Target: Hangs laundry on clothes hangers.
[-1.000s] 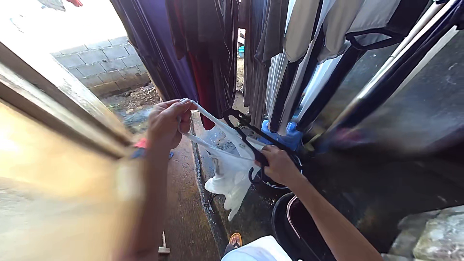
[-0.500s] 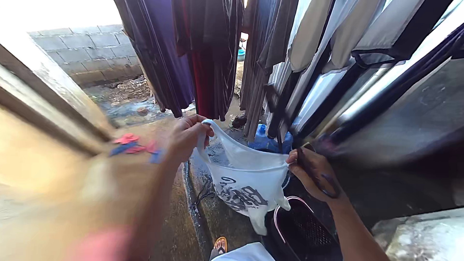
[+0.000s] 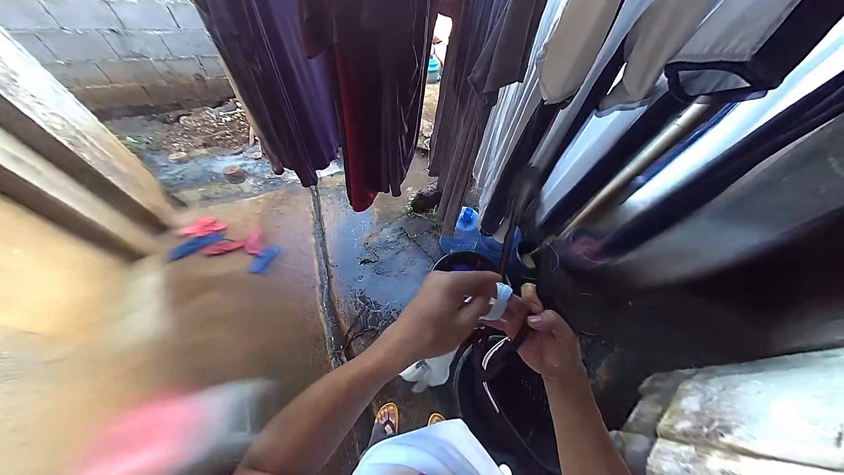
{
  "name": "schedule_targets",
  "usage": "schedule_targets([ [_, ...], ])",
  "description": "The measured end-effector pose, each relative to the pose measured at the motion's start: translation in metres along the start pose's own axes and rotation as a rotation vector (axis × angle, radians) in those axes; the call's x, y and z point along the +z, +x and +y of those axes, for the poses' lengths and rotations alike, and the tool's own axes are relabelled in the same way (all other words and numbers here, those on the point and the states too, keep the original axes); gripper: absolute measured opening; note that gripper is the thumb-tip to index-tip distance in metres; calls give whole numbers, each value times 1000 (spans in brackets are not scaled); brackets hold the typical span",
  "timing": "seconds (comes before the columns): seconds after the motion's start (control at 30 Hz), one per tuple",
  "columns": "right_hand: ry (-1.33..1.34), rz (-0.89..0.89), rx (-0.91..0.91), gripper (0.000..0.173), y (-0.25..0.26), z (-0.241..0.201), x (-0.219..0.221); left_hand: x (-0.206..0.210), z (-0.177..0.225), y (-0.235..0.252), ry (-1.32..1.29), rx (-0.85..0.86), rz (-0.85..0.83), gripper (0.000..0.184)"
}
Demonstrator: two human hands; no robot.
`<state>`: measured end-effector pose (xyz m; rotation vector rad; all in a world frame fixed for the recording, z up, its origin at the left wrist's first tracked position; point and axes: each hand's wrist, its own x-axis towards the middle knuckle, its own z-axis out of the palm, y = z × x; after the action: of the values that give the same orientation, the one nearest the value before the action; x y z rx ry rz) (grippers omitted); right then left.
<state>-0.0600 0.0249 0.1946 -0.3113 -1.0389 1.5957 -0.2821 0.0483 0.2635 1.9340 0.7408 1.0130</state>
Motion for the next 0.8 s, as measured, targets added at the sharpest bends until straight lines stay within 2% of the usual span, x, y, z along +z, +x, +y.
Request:
schedule_targets([
  [0.07,-154,-114,-10,17,-6,-5,-7,3,-35,-12,-43,-66,239,24],
  [0.1,-192,-135,-13,13,-8,-2,-7,8,-61,-17,2,-149,269,29],
  [0.13,-178,-155,-17,10,-10,2,-6,18,-91,-22,48,-263,210,43],
  [0.2,-135,-175,-38,9,-12,9,-3,54,-159,-39,121,-475,-33,71],
  [0.23,-132,-185,-49,9,-14,9,-2,74,-191,-52,173,-552,-147,71],
  [0.33,-171,-176,-66,12,-22,-6,-3,96,-254,-86,306,-855,-301,38],
  [0.4,-197,-119,-61,16,-34,-22,-7,83,-268,-101,416,-1042,-304,28],
  [0.47,-171,-103,-85,23,-42,-36,-12,65,-275,-106,354,-1053,-240,29],
  [0.53,-135,-107,-79,24,-47,-37,-8,66,-270,-102,61,-924,-183,32],
  [0.63,-200,-119,-54,21,-45,-19,3,113,-242,-77,-543,-715,-290,68],
  [0.67,-218,-112,-54,20,-45,-14,4,136,-233,-72,-604,-629,-342,64],
  [0.7,-239,-96,-64,17,-46,-13,2,155,-227,-67,-576,-597,-369,51],
  [0.73,-274,-60,-75,16,-50,-17,0,170,-228,-65,-514,-613,-362,40],
  [0.8,-358,41,-108,17,-70,-33,-9,172,-231,-60,-384,-758,-264,34],
])
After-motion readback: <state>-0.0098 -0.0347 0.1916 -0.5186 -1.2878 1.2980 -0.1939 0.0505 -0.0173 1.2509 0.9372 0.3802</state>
